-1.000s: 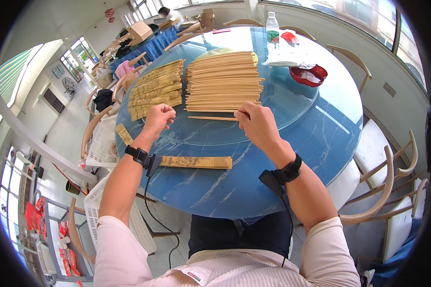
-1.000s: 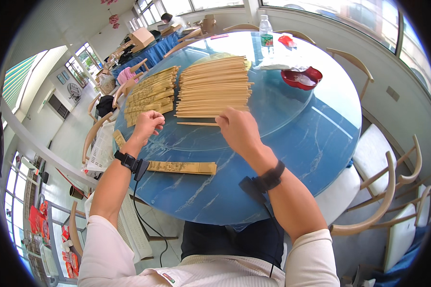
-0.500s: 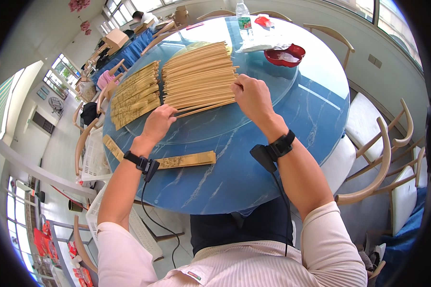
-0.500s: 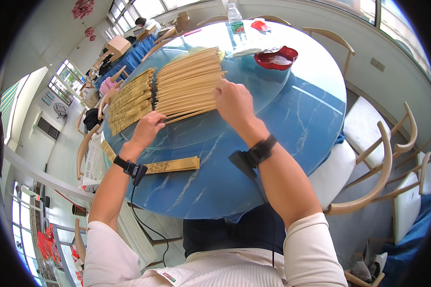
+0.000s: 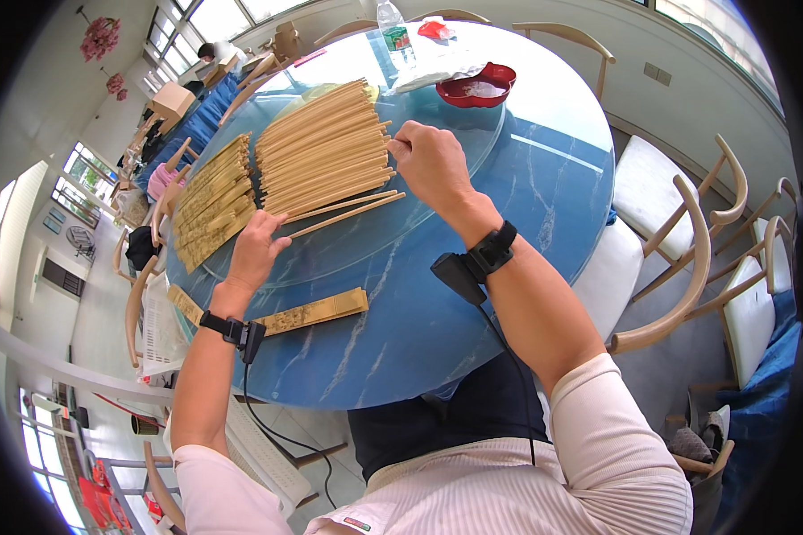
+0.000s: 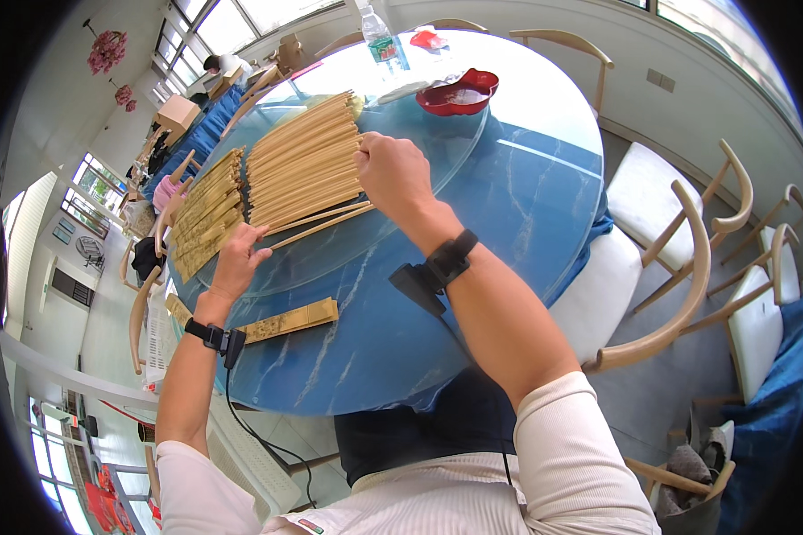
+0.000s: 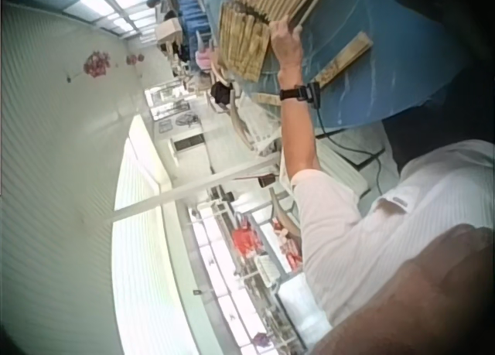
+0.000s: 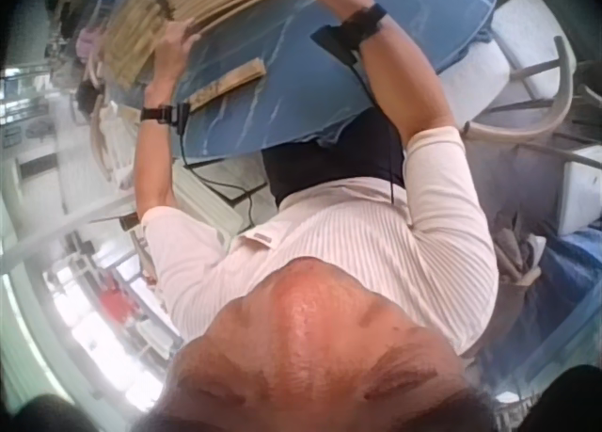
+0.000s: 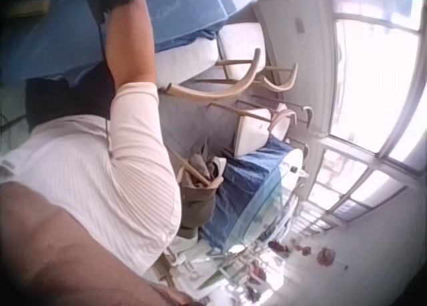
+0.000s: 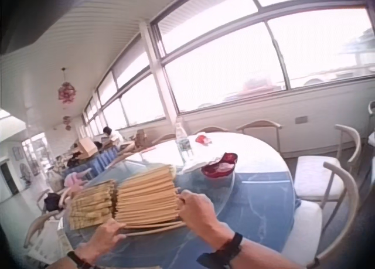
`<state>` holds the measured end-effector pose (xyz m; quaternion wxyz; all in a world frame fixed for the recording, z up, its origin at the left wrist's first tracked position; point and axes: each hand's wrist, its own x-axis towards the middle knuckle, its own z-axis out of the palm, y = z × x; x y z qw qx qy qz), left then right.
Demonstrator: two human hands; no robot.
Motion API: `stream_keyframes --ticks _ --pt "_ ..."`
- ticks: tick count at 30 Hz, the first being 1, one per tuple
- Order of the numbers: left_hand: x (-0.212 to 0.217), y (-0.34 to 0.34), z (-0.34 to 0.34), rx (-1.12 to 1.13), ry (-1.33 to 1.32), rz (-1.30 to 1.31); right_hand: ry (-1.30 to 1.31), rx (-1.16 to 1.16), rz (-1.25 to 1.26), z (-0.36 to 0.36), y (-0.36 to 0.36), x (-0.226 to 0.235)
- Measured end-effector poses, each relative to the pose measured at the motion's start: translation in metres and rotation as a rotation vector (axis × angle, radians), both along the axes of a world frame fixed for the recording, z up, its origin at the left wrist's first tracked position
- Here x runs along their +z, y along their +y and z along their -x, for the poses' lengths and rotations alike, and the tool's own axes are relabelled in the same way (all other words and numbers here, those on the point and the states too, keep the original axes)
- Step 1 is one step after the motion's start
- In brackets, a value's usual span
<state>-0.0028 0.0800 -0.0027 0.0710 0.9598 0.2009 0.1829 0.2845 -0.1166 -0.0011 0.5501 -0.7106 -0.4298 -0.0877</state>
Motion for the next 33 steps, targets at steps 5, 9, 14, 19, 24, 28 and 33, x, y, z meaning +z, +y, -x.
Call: stream_keyframes --ticks 5,9,14,19,24,28,33 --pt "-0.001 0.003 -0.008 -0.067 0.031 -0.074 -0.002 -0.005 0.018 0.0 0.0 -0.001" --pt "0.004 -0.006 -0.013 -0.098 0.068 -0.032 -0.008 -0.009 0.033 -0.002 -0.001 -0.001" --pt "0.002 -0.019 -0.005 -0.17 0.058 -0.089 -0.035 0.098 0.022 0.007 0.003 -0.002" --pt "0.003 -0.038 -0.011 -0.129 0.081 0.112 -0.306 0.299 0.202 0.029 0.009 -0.024" --pt "0.001 -0.052 -0.015 -0.179 0.017 -0.1 -0.472 0.372 0.248 0.047 0.012 -0.039" --pt "0.013 -0.075 -0.019 -0.14 -0.07 -0.096 -0.488 0.436 0.166 0.048 0.007 -0.027" --pt "0.041 -0.083 -0.018 -0.194 -0.17 0.07 -0.433 0.544 0.155 0.05 0.009 -0.027"
